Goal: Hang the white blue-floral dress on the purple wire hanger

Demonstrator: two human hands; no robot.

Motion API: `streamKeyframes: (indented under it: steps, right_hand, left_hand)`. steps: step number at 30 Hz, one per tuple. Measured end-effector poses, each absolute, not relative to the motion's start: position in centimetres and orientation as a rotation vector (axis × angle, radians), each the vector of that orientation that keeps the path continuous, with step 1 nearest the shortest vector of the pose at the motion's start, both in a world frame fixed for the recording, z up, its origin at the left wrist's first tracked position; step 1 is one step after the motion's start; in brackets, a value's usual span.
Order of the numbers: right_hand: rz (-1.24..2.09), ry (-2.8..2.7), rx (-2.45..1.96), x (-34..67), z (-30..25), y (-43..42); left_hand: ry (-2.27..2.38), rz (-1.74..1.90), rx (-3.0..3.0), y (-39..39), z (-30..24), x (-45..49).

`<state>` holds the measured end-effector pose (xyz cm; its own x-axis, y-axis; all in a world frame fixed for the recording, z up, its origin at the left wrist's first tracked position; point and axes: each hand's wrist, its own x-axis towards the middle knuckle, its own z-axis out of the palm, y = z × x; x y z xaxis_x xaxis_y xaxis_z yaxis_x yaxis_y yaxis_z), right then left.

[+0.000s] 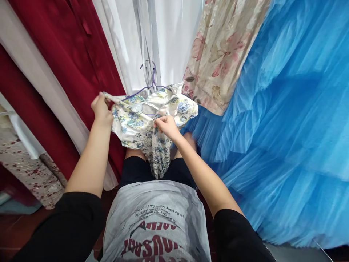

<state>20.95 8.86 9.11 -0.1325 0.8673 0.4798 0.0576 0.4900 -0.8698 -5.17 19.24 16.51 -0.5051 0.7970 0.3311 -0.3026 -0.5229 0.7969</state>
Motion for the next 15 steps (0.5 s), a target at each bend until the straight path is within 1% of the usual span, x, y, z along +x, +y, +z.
streamKeyframes:
  steps: [2, 4, 6, 9, 12, 15]
  right_hand:
    - [0.909, -1.560, -0.816, 20.5, 8.7, 8.8]
    - [0.990, -1.477, -0.830, 20.0, 8.0, 8.8]
    - [1.055, -1.288, -0.826, 20.1, 6.8, 9.0]
    - [1.030, -0.901, -0.764, 21.6, 4.3, 9.1]
    - [0.998, -0.630, -0.800, 24.5, 1.9, 9.1]
    - [1.030, -0.561, -0.923, 27.2, 0.1, 8.9]
  left_hand:
    - [0.929, 1.927, 0.734, 19.5, 13.4, -6.0]
    - [0.946, 1.844, 0.693, 19.0, 10.0, -5.4]
    - [0.950, 1.758, 0.660, 18.3, 6.6, -3.7]
    - [0.949, 1.626, 0.632, 17.2, 2.5, -0.5]
    - [0.938, 1.485, 0.648, 16.1, -0.2, 2.4]
    - [0.884, 1.398, 0.755, 15.3, -1.0, 4.7]
